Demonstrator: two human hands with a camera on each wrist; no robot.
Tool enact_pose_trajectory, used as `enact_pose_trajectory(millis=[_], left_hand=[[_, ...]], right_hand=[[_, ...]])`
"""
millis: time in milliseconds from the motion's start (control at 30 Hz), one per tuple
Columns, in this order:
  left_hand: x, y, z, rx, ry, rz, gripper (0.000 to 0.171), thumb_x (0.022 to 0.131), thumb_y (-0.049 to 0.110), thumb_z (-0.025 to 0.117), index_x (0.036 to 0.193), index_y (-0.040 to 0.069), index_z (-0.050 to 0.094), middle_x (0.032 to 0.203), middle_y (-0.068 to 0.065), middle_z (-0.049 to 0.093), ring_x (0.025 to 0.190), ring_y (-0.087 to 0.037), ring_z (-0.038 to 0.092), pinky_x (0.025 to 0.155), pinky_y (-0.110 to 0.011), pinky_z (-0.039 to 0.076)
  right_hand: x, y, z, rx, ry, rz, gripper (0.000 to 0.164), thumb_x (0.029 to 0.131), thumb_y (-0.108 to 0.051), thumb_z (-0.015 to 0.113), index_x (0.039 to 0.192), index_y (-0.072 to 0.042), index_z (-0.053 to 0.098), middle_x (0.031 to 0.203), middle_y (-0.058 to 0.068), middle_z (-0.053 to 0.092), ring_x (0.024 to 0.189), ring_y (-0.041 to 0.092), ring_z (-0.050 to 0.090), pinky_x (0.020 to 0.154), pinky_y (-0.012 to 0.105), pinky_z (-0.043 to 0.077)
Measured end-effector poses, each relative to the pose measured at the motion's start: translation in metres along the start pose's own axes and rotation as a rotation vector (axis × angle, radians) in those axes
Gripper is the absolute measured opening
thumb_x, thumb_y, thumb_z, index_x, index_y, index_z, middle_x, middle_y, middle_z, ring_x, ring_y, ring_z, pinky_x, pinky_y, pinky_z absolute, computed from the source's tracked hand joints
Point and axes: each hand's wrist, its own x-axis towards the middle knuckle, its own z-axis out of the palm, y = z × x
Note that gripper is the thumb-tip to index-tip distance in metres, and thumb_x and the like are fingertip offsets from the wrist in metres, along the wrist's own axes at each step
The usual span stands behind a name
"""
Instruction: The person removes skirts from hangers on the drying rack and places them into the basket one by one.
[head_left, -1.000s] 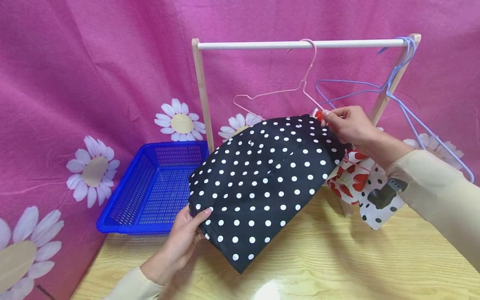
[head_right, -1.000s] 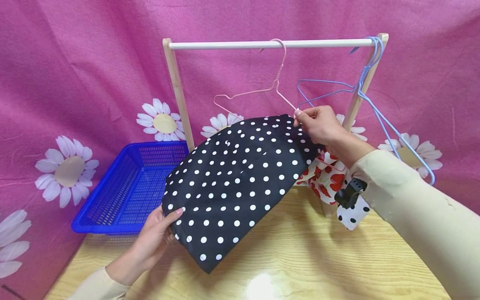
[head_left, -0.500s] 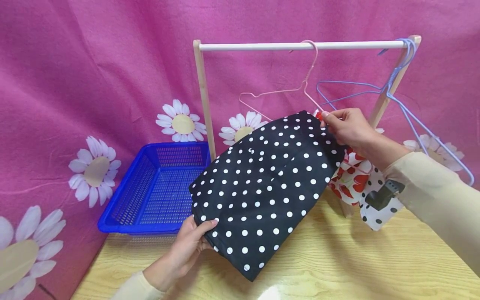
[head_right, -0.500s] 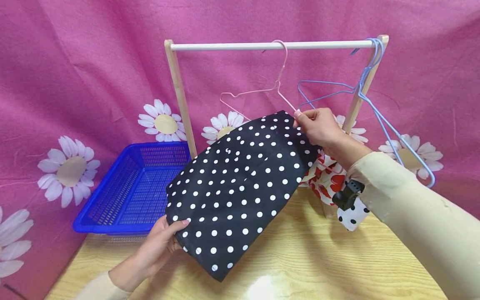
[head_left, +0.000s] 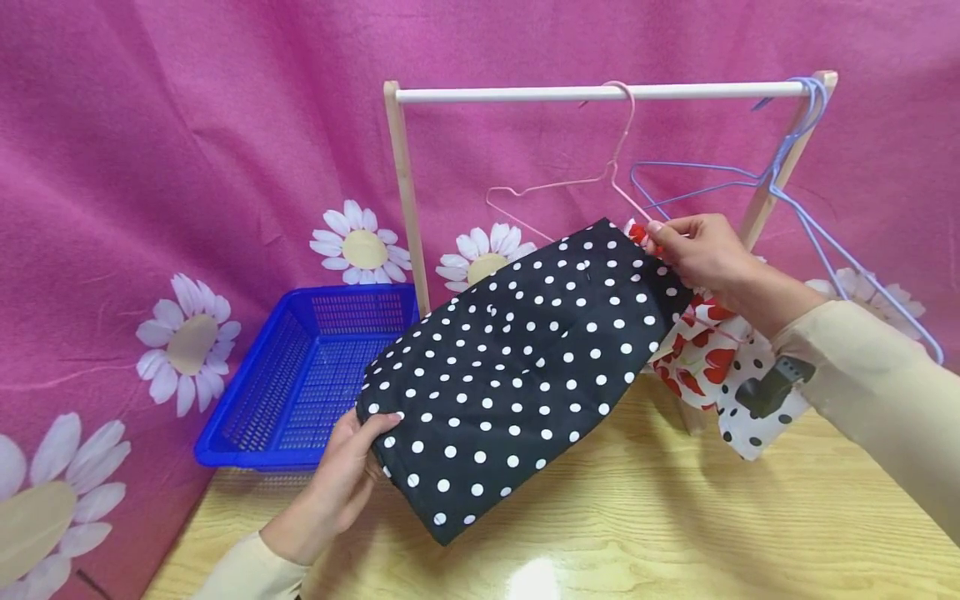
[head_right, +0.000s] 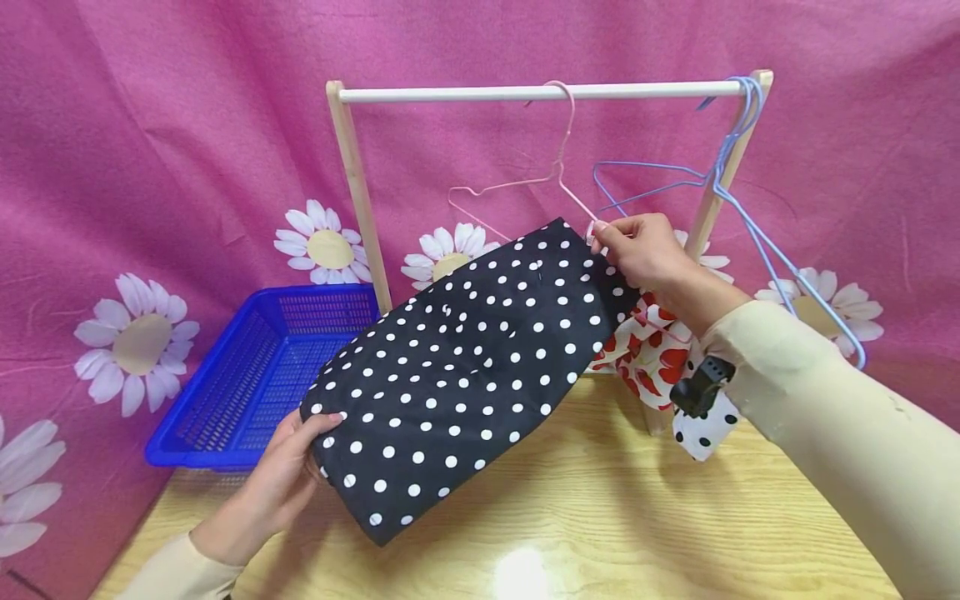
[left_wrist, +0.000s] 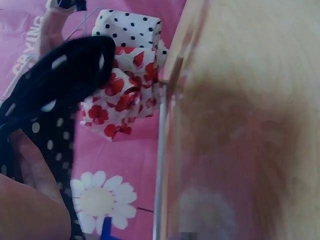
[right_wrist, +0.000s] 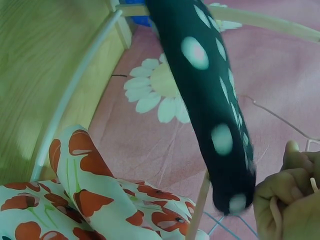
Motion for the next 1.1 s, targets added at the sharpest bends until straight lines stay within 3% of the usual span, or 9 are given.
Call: enact_pose_trajectory(millis=[200,367,533,767,1100], left_hand=[[-0.001,0.003,0.000,0.023,-0.086,-0.022,0.036,0.099,0.009,0.052,0.132,0.001,0.041,0.098,0.009,0.075,0.089,-0.003,0.073,0.081,-0.022,0.060],[-0.003,-0.008,0.008,0.068,-0.235,-0.075,0.017,0.100,0.013,0.053,0.116,0.009,0.050,0.089,0.008,0.077,0.077,-0.004,0.073,0.071,-0.024,0.060],[-0.004,-0.014,0.018,0.095,-0.353,-0.112,0.019,0.099,0.015,0.056,0.117,0.010,0.052,0.090,0.007,0.077,0.076,-0.007,0.073,0.073,-0.028,0.061],[-0.004,-0.011,0.027,0.139,-0.423,-0.142,0.028,0.099,0.019,0.056,0.122,0.005,0.053,0.091,0.006,0.078,0.073,-0.008,0.072,0.070,-0.028,0.060],[-0.001,0.002,0.042,0.029,-0.405,-0.121,0.009,0.102,0.016,0.051,0.110,0.012,0.055,0.085,0.006,0.076,0.067,-0.006,0.071,0.066,-0.022,0.059]], right_hand=[[-0.001,0.000,-0.002,0.015,-0.028,-0.001,0.042,0.107,-0.038,0.047,0.069,-0.027,0.064,0.056,-0.011,0.041,0.049,0.003,0.033,0.042,0.023,0.030],[-0.001,-0.001,-0.001,0.040,-0.046,-0.022,0.043,0.107,-0.036,0.047,0.069,-0.029,0.064,0.054,-0.012,0.041,0.046,0.003,0.032,0.041,0.022,0.028],[-0.004,-0.002,-0.001,0.039,-0.053,-0.024,0.043,0.108,-0.035,0.046,0.069,-0.030,0.064,0.055,-0.012,0.040,0.046,0.003,0.032,0.041,0.022,0.028],[-0.006,-0.003,-0.001,0.027,-0.057,-0.026,0.042,0.108,-0.035,0.046,0.070,-0.031,0.064,0.055,-0.012,0.039,0.046,0.003,0.032,0.041,0.022,0.028],[-0.004,-0.005,-0.002,-0.012,-0.079,0.002,0.039,0.108,-0.037,0.044,0.076,-0.028,0.064,0.056,-0.011,0.039,0.048,0.005,0.032,0.043,0.023,0.028]])
